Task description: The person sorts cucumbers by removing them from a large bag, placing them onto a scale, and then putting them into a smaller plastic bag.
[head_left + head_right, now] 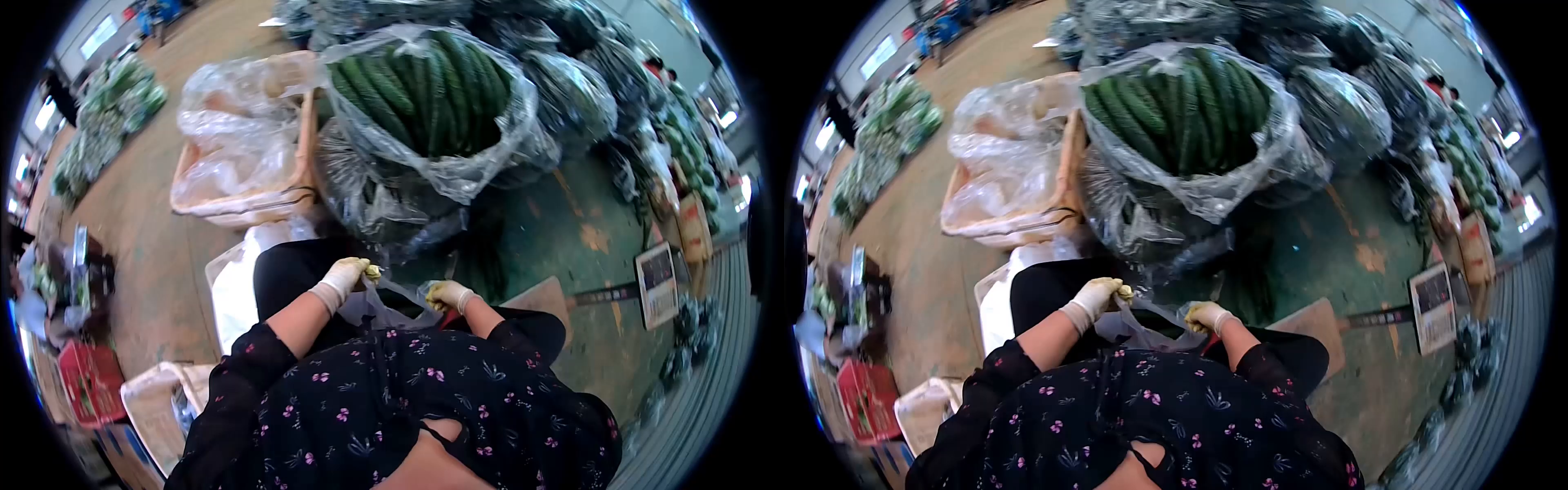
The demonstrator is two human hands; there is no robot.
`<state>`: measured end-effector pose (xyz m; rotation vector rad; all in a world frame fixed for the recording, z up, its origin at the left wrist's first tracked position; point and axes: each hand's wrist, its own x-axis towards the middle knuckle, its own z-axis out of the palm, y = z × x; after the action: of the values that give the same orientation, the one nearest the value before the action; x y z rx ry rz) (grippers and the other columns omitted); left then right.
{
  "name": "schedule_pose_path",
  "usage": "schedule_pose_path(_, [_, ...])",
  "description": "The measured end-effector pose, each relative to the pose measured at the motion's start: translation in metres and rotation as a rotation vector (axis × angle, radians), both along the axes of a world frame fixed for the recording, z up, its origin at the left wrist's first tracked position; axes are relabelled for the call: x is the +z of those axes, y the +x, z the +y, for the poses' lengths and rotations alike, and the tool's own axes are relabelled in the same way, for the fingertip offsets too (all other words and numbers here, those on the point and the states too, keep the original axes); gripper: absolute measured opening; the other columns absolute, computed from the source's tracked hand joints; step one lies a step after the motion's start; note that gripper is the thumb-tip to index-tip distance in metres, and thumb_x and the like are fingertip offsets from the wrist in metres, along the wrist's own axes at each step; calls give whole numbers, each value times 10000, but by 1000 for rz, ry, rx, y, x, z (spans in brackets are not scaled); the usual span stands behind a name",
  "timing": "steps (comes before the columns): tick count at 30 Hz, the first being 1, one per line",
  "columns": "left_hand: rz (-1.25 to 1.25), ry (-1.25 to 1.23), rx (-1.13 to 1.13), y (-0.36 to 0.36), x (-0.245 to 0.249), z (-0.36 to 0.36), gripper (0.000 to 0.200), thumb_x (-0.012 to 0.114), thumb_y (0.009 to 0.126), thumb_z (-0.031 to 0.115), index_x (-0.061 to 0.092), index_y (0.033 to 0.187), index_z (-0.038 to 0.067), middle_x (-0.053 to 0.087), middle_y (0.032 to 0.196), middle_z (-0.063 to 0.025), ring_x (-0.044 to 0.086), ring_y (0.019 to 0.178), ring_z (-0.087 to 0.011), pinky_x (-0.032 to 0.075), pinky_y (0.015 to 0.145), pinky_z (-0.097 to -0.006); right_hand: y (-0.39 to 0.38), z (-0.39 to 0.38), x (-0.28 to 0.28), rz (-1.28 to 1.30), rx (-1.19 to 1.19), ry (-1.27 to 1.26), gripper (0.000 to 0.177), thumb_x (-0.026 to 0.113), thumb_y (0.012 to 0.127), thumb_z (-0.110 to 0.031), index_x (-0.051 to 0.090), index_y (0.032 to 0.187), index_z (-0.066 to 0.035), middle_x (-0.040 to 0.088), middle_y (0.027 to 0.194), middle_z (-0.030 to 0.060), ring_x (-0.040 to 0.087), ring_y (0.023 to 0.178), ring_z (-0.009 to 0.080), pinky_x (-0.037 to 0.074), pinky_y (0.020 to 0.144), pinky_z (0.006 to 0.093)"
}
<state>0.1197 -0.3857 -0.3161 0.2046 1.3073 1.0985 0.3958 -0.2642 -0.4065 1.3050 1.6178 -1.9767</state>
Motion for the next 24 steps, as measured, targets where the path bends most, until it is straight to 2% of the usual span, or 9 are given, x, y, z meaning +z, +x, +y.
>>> schedule_pose_path(3, [-172,-22,-74,15,44,-1,282,440,964,288,593,973,52,618,747,-27,564,587,-168,496,655,-348,-3,2,48,116,-107,161,115,591,806,-100,667,859,-33,621,655,45,562,527,125,441,475,270])
schedule_pose_path(7, [-490,108,-198,32,56,4,304,458,951,352,604,1006,92,560,701,38,506,571,-133,448,605,-280,-31,-19,105,454,-4,5,260,542,846,-76,639,1074,2,653,958,65,606,861,137,476,800,238])
schedule_pose_path(9, [-507,124,-175,49,84,5,313,483,938,365,606,1025,90,551,669,51,480,544,-113,436,593,-264,-47,-34,110,345,146,24,290,531,851,-72,623,1119,-9,654,1000,59,594,930,122,455,849,233])
schedule_pose_path(11, [-577,111,-184,47,85,7,398,496,929,377,577,1107,30,550,635,47,433,470,-70,430,605,-258,-45,-33,58,282,207,92,346,548,833,-131,607,1165,-51,654,1080,93,610,994,168,457,887,277])
schedule_pose_path(13, [-495,151,-194,35,100,5,415,495,928,376,573,1105,10,552,638,46,398,435,-51,404,548,-236,-27,-32,25,-70,416,680,462,613,761,-262,599,1194,-102,630,1144,141,601,1057,240,456,913,332])
schedule_pose_path(15, [-434,154,-234,15,106,8,423,489,929,373,578,1089,-7,542,610,43,358,404,-43,385,485,-223,7,-15,13,-370,496,697,590,664,664,-372,595,1203,-141,605,1169,166,574,1088,300,447,933,374])
schedule_pose_path(17, [-360,199,-290,2,108,5,417,490,928,373,585,1081,-3,538,600,42,357,404,-44,402,478,-225,29,3,63,-507,592,670,647,702,631,-370,574,1225,-149,615,1156,158,586,1068,304,463,915,370])
schedule_pose_path(19, [-176,112,-272,-1,113,6,397,489,933,358,611,1041,-3,536,594,35,395,411,-66,403,449,-236,45,18,81,-210,477,633,625,745,642,-320,569,1198,-95,625,1125,166,593,1052,316,472,890,368])
schedule_pose_path(24, [-26,54,-230,-17,80,7,368,524,918,369,604,1023,25,572,628,-16,490,461,-114,419,482,-254,22,-6,141,-300,590,839,824,783,567,-235,434,1294,-68,530,1237,190,520,1128,345,430,953,377])
